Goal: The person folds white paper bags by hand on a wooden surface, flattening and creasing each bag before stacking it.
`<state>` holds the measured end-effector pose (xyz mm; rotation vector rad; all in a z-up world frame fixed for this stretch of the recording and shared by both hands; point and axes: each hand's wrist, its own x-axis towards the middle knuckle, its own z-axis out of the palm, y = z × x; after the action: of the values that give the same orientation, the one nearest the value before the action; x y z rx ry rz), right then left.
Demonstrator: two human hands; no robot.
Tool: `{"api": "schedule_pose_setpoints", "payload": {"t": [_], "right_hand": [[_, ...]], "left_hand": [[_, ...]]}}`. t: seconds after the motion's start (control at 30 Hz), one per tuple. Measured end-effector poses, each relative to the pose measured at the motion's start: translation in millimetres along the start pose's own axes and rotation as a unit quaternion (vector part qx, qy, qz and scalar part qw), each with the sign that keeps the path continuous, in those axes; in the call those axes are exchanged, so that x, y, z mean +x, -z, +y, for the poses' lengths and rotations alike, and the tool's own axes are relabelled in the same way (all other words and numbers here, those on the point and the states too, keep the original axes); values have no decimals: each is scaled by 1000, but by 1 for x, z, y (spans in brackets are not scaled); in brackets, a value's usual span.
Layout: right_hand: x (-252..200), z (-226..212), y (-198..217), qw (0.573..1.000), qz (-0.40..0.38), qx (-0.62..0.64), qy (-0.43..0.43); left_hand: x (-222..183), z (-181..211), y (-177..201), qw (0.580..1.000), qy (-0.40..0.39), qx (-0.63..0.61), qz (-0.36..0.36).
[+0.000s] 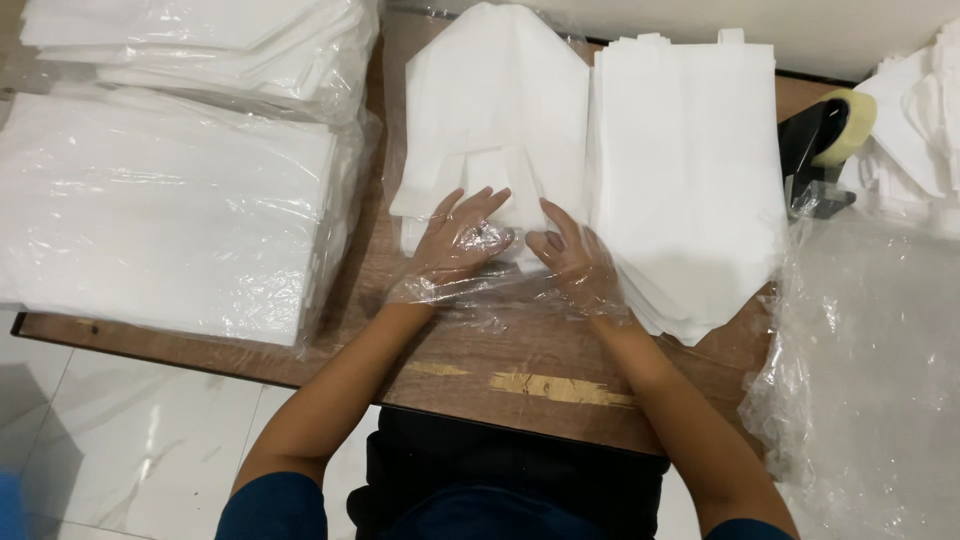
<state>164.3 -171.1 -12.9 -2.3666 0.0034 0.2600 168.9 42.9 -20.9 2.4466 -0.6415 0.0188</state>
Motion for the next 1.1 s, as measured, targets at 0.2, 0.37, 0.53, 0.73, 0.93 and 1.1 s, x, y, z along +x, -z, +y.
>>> {"api": "schedule_pose_setpoints", "payload": {"t": [0.2,0.37,0.53,0.73,0.93,1.1], "right_hand": [[16,42,-17,947,194,41,251],[11,44,-10,849,281,-201,400],[13,47,-16,849,280,-173,413],[25,61,-23,783,346,-232,462],[19,53,-23,822,321,-98,461],[14,40,-16,811,328,-86,477]], "left_hand": [[-1,-3,-24,972,-55,225,27],[-2,6,-17,949,-117,257,139],[-3,-1,-23,943,-130,257,168],[-4,0,-23,950,-129,242,150],[-5,8,-18,940,-141,259,173],[-5,8,-19,937,-136,273,170]]}}
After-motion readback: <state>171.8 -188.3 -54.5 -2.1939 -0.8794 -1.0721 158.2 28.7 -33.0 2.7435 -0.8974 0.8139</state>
